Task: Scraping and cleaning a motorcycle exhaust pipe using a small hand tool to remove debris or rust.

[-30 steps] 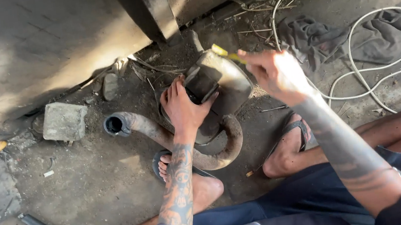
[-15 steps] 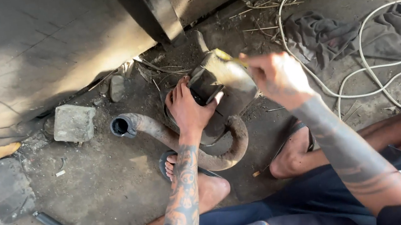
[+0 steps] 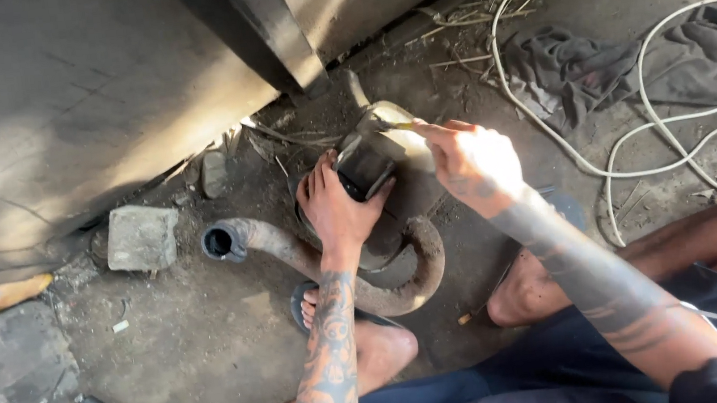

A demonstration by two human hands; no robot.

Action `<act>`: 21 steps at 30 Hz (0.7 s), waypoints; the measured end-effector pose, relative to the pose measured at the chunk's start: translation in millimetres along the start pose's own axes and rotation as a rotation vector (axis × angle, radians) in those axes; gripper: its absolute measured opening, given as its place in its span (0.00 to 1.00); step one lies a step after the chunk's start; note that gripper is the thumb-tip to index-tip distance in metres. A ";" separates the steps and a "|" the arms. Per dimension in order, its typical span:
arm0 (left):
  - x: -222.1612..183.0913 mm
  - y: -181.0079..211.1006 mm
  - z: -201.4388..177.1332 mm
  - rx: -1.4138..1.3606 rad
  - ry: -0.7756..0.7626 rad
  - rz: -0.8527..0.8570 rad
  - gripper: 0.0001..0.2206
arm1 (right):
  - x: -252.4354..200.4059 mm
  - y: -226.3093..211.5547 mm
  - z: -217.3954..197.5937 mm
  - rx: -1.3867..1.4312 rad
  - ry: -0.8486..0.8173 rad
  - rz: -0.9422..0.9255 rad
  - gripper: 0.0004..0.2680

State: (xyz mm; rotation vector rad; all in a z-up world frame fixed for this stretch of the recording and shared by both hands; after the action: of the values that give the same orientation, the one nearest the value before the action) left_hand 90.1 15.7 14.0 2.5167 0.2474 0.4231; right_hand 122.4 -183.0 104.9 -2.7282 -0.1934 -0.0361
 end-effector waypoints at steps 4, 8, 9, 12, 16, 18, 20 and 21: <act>-4.6 -6.1 7.3 0.049 0.031 -0.002 0.44 | 24.9 -8.9 8.4 -0.014 0.076 -0.102 0.13; -1.3 -2.5 5.4 0.034 0.009 0.003 0.44 | 5.0 -4.9 -16.9 0.093 0.049 -0.063 0.12; -1.4 -4.0 6.1 0.038 0.010 -0.003 0.44 | -6.5 0.8 -20.8 0.079 0.025 -0.053 0.11; -3.1 -8.4 9.4 0.023 0.058 0.033 0.44 | -46.0 25.5 -29.8 0.136 -0.046 0.077 0.12; -3.6 -5.1 8.4 0.003 0.072 0.064 0.46 | -27.8 33.1 -2.4 0.095 0.009 0.034 0.13; -2.9 -2.2 4.5 -0.006 0.079 0.073 0.43 | -1.0 38.9 24.4 0.109 0.116 -0.009 0.13; -2.1 3.2 3.3 0.005 0.084 0.084 0.44 | 14.4 50.3 35.0 0.144 0.082 0.017 0.12; -1.4 3.6 1.3 0.012 0.091 0.086 0.45 | 21.7 54.7 44.1 0.173 0.044 0.037 0.10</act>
State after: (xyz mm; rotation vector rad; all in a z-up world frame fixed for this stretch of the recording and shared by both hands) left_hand 89.6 11.7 14.6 2.5299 0.1773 0.5730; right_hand 151.4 -212.4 44.1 -2.5552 -0.1270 -0.0656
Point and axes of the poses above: each hand's wrist, its own x-axis towards the middle knuckle, its own z-axis out of the palm, y = z × x, the point moved 9 cm from there along x, towards the middle knuckle, and after that the axes turned 11 degrees about y, right-handed, at the moved point
